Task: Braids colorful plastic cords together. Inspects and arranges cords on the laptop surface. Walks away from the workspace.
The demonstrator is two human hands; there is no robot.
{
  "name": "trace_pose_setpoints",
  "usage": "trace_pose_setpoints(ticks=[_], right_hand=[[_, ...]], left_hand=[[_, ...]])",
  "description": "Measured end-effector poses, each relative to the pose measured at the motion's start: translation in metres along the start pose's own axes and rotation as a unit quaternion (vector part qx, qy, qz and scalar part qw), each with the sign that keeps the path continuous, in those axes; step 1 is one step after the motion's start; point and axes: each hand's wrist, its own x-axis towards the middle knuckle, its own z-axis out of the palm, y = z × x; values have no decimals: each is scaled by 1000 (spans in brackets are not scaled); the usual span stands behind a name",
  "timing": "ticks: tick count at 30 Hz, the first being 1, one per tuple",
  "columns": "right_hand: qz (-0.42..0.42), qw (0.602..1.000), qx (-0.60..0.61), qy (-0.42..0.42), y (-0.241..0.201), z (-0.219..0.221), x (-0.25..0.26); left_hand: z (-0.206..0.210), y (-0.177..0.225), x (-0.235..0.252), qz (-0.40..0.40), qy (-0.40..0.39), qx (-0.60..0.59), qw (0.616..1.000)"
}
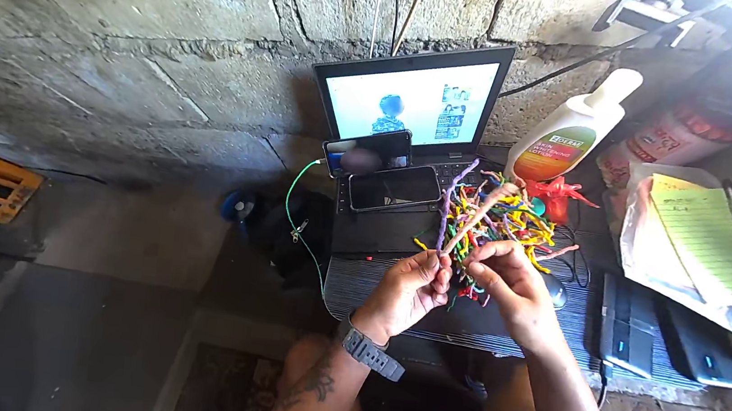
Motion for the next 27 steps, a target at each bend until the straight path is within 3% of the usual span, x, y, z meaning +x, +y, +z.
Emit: trace_pose_setpoints(ticks=[2, 5, 11, 17, 24, 27], right_hand=[[91, 993, 72, -28, -1, -3, 4], [126, 978, 138, -96, 4, -7, 5], [93, 985, 134, -60, 9, -13, 5], [53, 975, 184, -111, 15, -18, 8], [55, 998, 21, 22, 14, -6, 6], [54, 997, -47, 27, 8, -3, 6]], left_hand=[[1, -5, -1, -25, -26, -33, 999], [5, -11, -2, -67, -34, -25, 997], [7, -14, 1, -92, -11, 30, 995], [5, -16, 0, -87, -63, 16, 994], [10, -20, 6, 17, 32, 117, 993], [10, -19, 10, 30, 70, 124, 989]])
